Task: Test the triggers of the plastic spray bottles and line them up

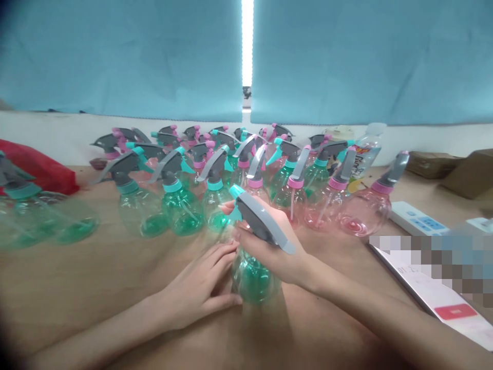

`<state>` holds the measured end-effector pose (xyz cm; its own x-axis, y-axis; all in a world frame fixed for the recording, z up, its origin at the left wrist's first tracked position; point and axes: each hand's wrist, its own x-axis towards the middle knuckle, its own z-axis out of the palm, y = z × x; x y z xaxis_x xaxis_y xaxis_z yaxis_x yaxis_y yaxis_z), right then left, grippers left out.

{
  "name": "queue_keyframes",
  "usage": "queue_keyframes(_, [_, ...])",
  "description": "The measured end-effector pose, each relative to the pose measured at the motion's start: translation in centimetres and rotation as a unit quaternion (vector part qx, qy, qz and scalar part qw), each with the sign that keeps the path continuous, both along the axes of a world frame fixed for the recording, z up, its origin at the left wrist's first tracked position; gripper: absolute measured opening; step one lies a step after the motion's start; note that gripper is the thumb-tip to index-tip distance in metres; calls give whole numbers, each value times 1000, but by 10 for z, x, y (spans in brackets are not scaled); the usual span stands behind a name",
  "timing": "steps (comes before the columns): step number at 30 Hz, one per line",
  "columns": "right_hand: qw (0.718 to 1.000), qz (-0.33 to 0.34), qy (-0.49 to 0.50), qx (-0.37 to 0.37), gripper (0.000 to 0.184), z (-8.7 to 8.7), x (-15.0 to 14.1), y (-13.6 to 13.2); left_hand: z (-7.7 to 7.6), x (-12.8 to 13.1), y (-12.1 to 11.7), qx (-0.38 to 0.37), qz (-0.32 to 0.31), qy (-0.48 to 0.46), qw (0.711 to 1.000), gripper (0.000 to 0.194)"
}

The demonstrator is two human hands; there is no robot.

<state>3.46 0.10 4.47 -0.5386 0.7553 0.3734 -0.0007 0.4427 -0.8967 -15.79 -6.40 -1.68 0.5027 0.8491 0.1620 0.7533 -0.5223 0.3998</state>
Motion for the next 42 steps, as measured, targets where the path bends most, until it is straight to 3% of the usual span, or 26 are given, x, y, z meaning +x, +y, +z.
queue_keyframes(15, [1000, 3, 2, -4, 2, -3, 1, 0, -1, -15, -8, 11, 32, 50, 998, 55])
queue_keyframes(21, [1000, -7, 2, -2, 5, 1, -1, -3, -3, -12, -9, 53, 61, 60, 995, 48])
queue_keyframes(28, [999, -13, 31, -17, 7, 4, -3, -6, 0, -8, -10, 28, 79, 82, 993, 50])
queue_keyframes(34, [999, -34, 19, 12, 3, 1, -3, -3, -2, -8, -10, 39, 81, 73, 993, 49])
queue_keyframes(42, [999, -22, 31, 17, 18, -3, -3, 0, -4, -9, -8, 45, 73, 79, 993, 50])
